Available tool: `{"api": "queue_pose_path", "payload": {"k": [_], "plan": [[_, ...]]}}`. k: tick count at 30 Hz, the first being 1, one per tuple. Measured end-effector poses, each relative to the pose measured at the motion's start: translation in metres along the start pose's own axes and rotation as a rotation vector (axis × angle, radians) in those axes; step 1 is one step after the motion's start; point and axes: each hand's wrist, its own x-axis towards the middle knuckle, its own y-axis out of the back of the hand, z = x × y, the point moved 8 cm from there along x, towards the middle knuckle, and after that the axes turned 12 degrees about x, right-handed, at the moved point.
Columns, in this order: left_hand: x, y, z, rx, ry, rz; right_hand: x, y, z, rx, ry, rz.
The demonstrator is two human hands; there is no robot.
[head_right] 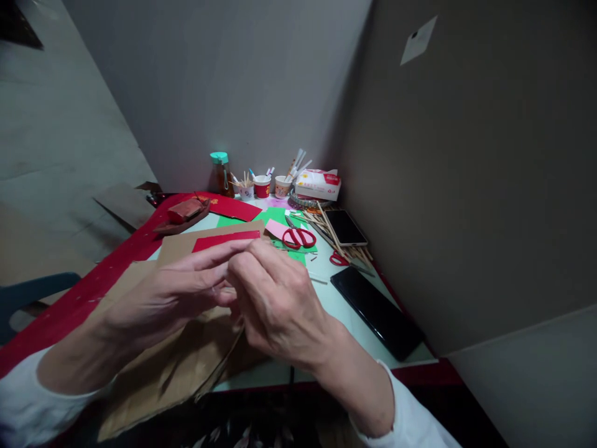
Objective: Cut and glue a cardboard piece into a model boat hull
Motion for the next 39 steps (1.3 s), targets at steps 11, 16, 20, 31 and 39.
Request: {"api": "queue_pose_path", "payload": {"k": [11,16,20,31,39], "plan": [[-0.037,0.104,0.025,0.817,-0.21,0.659,-0.095,0.071,0.018,-0.146,-0.437,-0.21],[-0.037,0.126,-0.021,0.911,-0.075,0.565,-0.153,0.092,0.033,-0.113,-0.544,-0.301],[-0.028,0.122,-0.037,0.962,-0.045,0.492,-0.118,0.081,0.05,-0.177,-0.686,-0.114],[-0.017,0.12,-0.035,0.85,-0.007,0.592,-0.03,-0.059,0.12,0.036,-0.727,-0.338],[-0.011,0.113,-0.039,0.688,-0.021,0.555,-0.031,-0.051,0.123,0.096,-0.722,-0.11]]}}
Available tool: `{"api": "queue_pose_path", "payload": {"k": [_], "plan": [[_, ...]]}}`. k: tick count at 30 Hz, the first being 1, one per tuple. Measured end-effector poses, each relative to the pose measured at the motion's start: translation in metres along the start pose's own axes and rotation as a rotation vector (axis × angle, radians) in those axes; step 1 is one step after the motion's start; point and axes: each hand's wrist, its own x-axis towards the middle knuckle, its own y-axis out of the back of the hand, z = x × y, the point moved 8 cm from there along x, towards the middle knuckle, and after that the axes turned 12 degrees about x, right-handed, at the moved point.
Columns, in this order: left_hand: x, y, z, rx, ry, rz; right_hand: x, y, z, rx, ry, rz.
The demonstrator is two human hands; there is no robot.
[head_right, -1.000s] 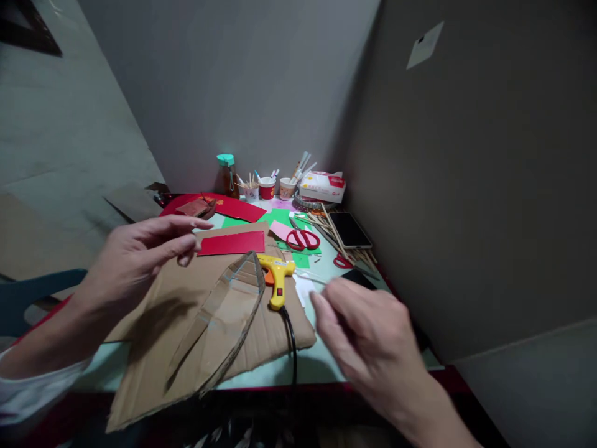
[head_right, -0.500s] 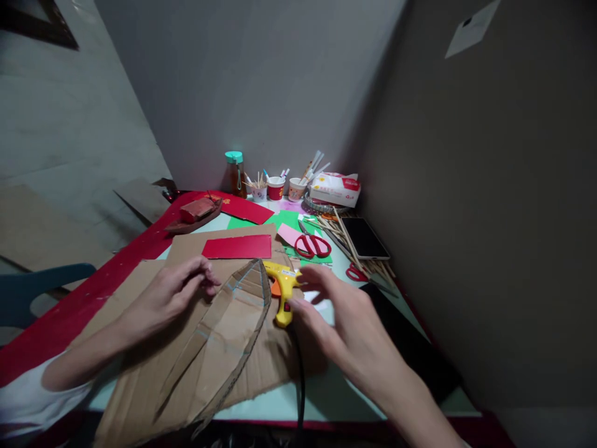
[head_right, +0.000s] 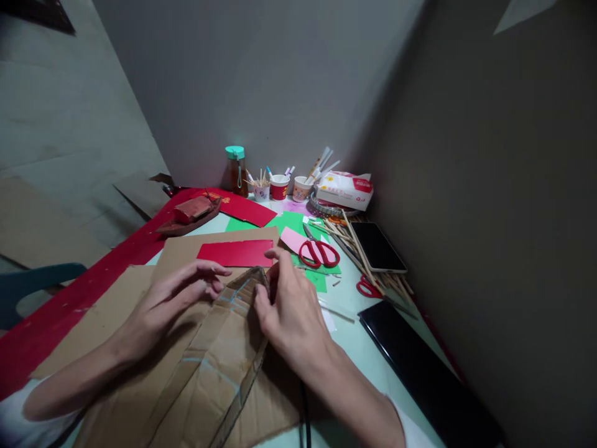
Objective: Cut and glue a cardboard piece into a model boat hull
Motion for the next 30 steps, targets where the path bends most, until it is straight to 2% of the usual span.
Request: {"api": "queue_pose_path", "payload": {"k": [4,7,10,15,22,30], "plan": [[-0.003,-0.023,0.009,-0.091,0.028,-0.134,-0.008,0.019,-0.014,0.192,0.138,0.234],[0.0,-0.034,0.01,-0.109,0.082,-0.164,-0.012,0.024,-0.02,0.273,0.168,0.287],[0.002,-0.039,0.012,-0.133,0.062,-0.168,-0.01,0.024,-0.018,0.345,0.109,0.226],[-0.003,-0.042,0.007,-0.078,0.098,-0.152,-0.007,0.014,-0.015,0.536,-0.001,0.023],[-0.011,-0.04,0.017,0.005,-0.022,-0.115,-0.009,0.022,-0.029,0.484,0.119,0.014],[-0.024,-0.035,0.026,0.243,-0.201,-0.011,-0.019,0.026,-0.05,0.341,0.391,-0.042]]}}
